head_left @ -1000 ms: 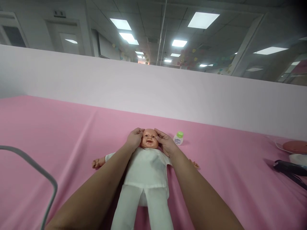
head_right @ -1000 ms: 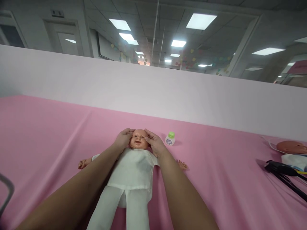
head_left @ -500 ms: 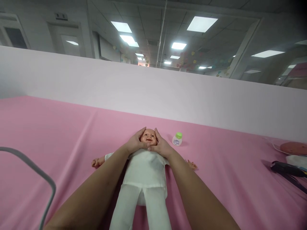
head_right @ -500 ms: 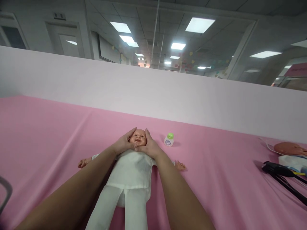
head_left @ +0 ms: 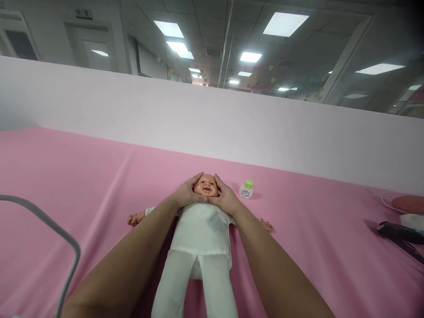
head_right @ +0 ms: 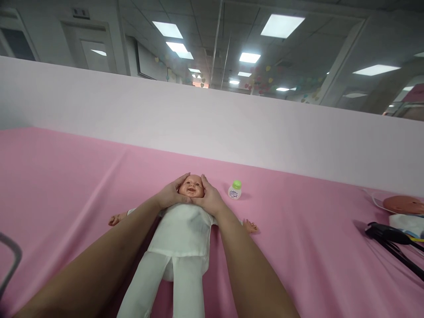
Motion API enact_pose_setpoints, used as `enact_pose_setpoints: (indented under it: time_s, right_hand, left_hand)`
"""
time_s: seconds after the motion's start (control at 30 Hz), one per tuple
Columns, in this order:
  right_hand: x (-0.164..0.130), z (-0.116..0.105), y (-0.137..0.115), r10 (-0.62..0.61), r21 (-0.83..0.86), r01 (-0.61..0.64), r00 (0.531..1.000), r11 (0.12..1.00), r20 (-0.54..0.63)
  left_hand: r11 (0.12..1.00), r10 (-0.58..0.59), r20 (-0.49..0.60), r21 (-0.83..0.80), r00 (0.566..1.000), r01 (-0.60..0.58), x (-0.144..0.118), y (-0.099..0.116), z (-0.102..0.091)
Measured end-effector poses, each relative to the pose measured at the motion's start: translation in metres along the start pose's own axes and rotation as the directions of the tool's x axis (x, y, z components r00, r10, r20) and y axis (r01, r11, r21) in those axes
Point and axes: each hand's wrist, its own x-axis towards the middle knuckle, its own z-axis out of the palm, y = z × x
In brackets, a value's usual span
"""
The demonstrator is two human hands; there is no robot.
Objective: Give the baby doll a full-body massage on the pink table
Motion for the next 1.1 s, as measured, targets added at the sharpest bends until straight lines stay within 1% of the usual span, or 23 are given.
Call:
enact_pose_setpoints:
  time_s: [0.1, 0.17, 0.23, 0.33, 0.4, 0.47, 0.53, 0.63, 0.73, 0.83, 0.9, 0.97, 1.03, 1.1]
  right_hand:
    - [-0.001, -0.003, -0.003, 0.029, 0.037, -0.031, 0.999, 0.999, 0.038]
    - [-0.001, -0.005, -0.004, 0.036, 0.027, -0.037, 0.998, 0.999, 0.054]
    - [-0.001, -0.007, -0.004, 0.035, 0.002, -0.035, 0.997, 0.999, 0.063]
    - [0.000, -0.011, -0.003, 0.035, -0.016, -0.035, 0.997, 0.999, 0.064]
    - [0.001, -0.014, 0.000, 0.043, 0.000, -0.043, 0.997, 0.999, 0.066]
    - [0.003, -0.017, 0.005, 0.056, 0.045, -0.059, 0.995, 0.997, 0.078]
    - [0.005, -0.019, 0.010, 0.065, 0.127, -0.076, 0.994, 0.989, 0.087]
    - [0.007, -0.021, 0.016, 0.072, 0.237, -0.097, 0.991, 0.967, 0.114]
    - [0.007, -0.022, 0.020, 0.080, 0.298, -0.125, 0.984, 0.946, 0.157]
    - [0.007, -0.021, 0.020, 0.093, 0.380, -0.162, 0.977, 0.911, 0.192]
    - [0.006, -0.020, 0.018, 0.101, 0.405, -0.167, 0.979, 0.899, 0.180]
    - [0.005, -0.018, 0.013, 0.094, 0.344, -0.136, 0.986, 0.929, 0.137]
    - [0.004, -0.015, 0.008, 0.075, 0.230, -0.094, 0.993, 0.969, 0.092]
    - [0.005, -0.009, 0.004, 0.057, 0.158, -0.064, 0.997, 0.985, 0.043]
  left_hand:
    - [0.999, -0.021, -0.024, 0.025, 0.999, 0.022, -0.001, 0.002, -0.002]
    - [0.999, -0.046, -0.017, 0.017, 0.999, 0.047, -0.001, 0.003, -0.006]
    - [0.998, -0.053, 0.008, -0.038, 0.999, 0.053, -0.002, 0.003, -0.009]
    - [0.986, -0.030, 0.053, -0.161, 0.998, 0.038, -0.003, 0.002, -0.012]
    - [0.975, -0.044, 0.043, -0.215, 0.998, 0.052, -0.004, 0.000, -0.013]
    - [0.970, -0.077, -0.001, -0.230, 0.997, 0.074, -0.004, -0.001, -0.012]
    - [0.969, -0.097, -0.034, -0.233, 0.995, 0.087, -0.004, -0.001, -0.012]
    - [0.969, -0.106, -0.016, -0.225, 0.994, 0.100, -0.004, 0.002, -0.010]
    - [0.973, -0.113, -0.003, -0.201, 0.994, 0.110, -0.005, 0.006, -0.008]
    - [0.977, -0.098, -0.024, -0.191, 0.995, 0.092, -0.007, 0.008, -0.005]
    - [0.984, -0.072, -0.045, -0.169, 0.996, 0.063, -0.007, 0.008, -0.003]
    - [0.991, -0.049, -0.057, -0.130, 0.997, 0.041, -0.007, 0.007, -0.002]
    - [0.997, -0.039, -0.070, -0.075, 0.997, 0.034, -0.006, 0.006, -0.002]
    - [1.000, -0.029, -0.092, -0.014, 0.995, 0.028, -0.005, 0.005, 0.000]
